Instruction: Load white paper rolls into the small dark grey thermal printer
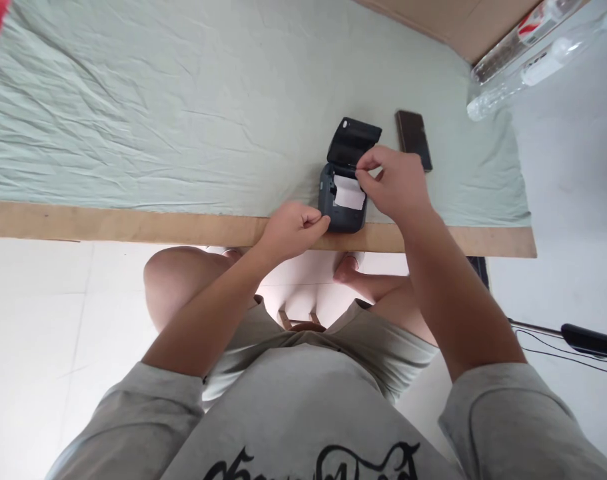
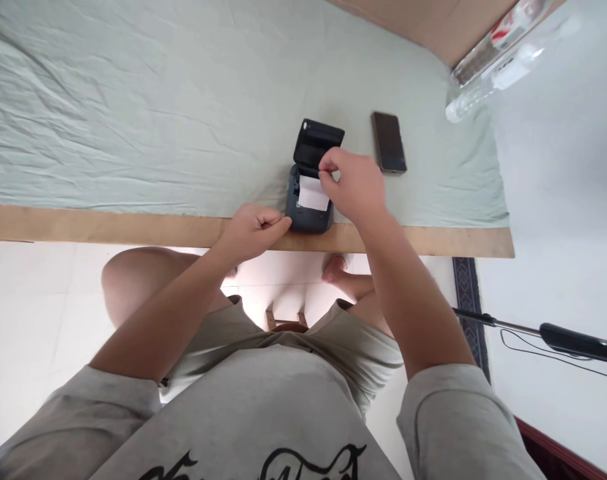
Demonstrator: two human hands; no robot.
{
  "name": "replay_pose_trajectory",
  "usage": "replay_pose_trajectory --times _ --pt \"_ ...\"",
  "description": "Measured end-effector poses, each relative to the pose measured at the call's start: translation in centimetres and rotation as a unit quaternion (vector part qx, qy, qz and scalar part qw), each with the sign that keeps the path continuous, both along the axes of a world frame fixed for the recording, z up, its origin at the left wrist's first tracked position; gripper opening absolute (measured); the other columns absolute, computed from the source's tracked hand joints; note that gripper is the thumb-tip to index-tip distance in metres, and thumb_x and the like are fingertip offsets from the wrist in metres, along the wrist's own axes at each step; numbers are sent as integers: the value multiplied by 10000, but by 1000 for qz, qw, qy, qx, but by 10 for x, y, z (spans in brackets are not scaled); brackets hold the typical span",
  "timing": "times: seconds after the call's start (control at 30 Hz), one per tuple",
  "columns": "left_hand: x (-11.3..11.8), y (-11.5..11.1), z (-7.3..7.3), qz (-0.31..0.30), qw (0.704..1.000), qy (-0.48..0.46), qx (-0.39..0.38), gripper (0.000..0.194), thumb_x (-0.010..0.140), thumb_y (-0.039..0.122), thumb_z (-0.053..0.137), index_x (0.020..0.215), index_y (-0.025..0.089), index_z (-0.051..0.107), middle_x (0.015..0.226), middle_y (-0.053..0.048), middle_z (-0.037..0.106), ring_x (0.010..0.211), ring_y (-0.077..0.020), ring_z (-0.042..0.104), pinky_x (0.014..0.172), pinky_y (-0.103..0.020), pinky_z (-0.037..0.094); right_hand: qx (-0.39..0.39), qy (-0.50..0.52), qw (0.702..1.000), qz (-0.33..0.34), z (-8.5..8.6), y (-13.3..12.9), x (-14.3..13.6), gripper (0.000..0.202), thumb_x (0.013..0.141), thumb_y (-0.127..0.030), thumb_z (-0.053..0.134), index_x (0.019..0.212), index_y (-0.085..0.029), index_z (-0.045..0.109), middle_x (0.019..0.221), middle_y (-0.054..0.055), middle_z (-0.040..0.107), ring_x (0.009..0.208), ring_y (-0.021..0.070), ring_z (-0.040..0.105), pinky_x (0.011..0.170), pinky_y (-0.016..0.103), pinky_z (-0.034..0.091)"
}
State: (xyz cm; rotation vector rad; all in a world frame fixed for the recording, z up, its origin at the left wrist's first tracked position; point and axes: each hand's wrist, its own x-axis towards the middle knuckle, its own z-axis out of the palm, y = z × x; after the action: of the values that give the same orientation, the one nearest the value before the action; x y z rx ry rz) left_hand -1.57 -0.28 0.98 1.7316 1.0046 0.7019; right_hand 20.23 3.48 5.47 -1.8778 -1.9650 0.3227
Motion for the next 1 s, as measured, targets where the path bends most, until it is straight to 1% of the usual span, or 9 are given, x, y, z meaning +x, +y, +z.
replay_pose_trajectory --times 0.1,0.27,0.43,0.6,0.7,0.77,0.83,0.9,1.0 --pt "1 1 -1 7 1000 19 8 463 896 290 502 561 224 189 530 48 220 531 -110 251 536 -316 191 -36 -68 996 46 -7 11 -1 44 823 -290 706 856 -289 736 873 43 745 857 289 653 807 465 504" --pt "1 1 -1 6 1000 23 -1 459 893 306 504 555 224 205 523 49 231 522 -111 254 532 -318 199 -84 -134 979 132 -14 30 2 223 719 -237 784 930 -306 765 887 21 759 825 260 630 703 393 439" --pt "1 1 0 8 1000 24 8 460 891 290 504 560 224 192 527 44 227 532 -118 254 535 -324 193 -122 -149 968 160 0 37 1 165 716 -244 799 873 -274 759 858 32 740 843 266 637 701 390 443" --pt "0 0 0 7 1000 27 -1 458 893 288 504 574 223 182 549 44 210 541 -115 244 539 -323 187 -100 48 985 134 38 11 16 182 758 -310 781 929 -272 735 952 62 724 745 204 588 693 417 453" --pt "-1 -1 1 3 1000 26 -3 456 895 292 502 574 221 184 550 44 216 544 -116 248 546 -323 191 -18 287 956 49 48 -12 42 243 766 -429 718 970 -303 680 813 44 664 537 120 387 509 358 281" --pt "-1 -1 1 1 1000 28 -3 459 895 294 505 570 221 189 542 43 223 544 -118 256 549 -324 196 -24 398 917 -27 40 -23 62 258 745 -461 663 961 -320 646 879 39 672 509 104 314 479 352 228" --pt "0 -1 1 2 999 32 -2 460 893 293 507 568 220 189 538 44 223 542 -119 257 551 -326 199 -33 478 873 -90 20 -29 80 289 683 -441 647 940 -312 619 970 35 655 546 111 364 472 339 267" --pt "2 0 1 5 999 40 2 459 891 297 507 568 220 190 537 44 225 542 -120 256 554 -329 200 -25 509 849 -142 -8 -30 94 303 633 -464 647 854 -289 535 779 -9 531 528 110 371 461 306 286" --pt "4 0 1 10 999 53 7 458 888 302 508 570 220 188 536 46 220 540 -120 251 560 -335 200 33 441 869 -221 -47 -29 105 415 639 -560 691 832 -277 456 710 -57 429 522 105 389 480 286 329"
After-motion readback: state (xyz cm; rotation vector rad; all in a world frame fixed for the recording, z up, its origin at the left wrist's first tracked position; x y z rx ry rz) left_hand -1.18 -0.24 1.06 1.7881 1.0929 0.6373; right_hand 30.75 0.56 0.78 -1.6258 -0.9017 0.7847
